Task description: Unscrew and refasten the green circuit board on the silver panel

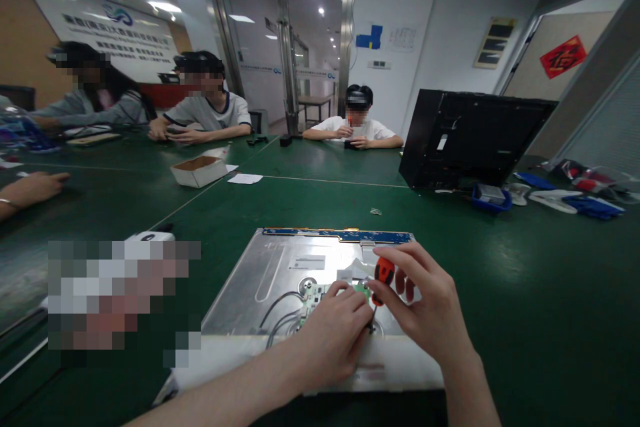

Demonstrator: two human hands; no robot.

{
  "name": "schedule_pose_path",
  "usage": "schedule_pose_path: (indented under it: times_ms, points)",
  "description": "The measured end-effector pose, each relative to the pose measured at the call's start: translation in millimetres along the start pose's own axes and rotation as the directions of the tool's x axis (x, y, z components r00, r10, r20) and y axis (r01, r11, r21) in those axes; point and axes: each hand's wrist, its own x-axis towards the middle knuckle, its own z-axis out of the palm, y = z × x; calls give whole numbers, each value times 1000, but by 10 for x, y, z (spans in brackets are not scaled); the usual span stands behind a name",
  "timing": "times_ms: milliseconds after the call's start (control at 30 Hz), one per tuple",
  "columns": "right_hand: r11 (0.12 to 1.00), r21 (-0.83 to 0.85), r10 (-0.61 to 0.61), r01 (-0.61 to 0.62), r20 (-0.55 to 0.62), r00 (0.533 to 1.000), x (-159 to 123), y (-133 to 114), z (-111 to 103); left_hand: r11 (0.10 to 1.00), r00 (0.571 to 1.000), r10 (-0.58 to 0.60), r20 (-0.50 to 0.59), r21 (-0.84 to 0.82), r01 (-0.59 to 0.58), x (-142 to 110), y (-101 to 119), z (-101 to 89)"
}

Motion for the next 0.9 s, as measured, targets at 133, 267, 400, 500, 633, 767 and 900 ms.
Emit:
schedule_pose_path:
  times_ms: [133,267,400,500,633,767,900]
  points:
    - [999,38,-13,11,43,999,-6,-11,0,1000,1000,10,-6,-1,-10,-3,-14,20]
    - [999,51,-7,6,33,999,-3,-14,5,1000,1000,18,-15,-2,-18,-4,-12,18]
    - [1000,2,-7,7,36,999,6,-2,1,1000,1000,7,-22,-9,-7,-1,-1,5]
    - [1000,-25,-5,6,33,999,8,-4,-6,1000,1000,6,-21,-2,-6,0,-3,6]
    - [1000,-21,-20,21,45,999,14,-28,-16,1000,1000,9,-19,-1,-9,-2,-14,13]
    - [1000,19,-13,12,57,998,19,-27,-20,1000,1000,7,-10,0,-7,-3,-14,8]
    - [1000,-8,-7,7,16,1000,-2,-6,4,1000,1000,3,-7,2,-3,0,-3,-5]
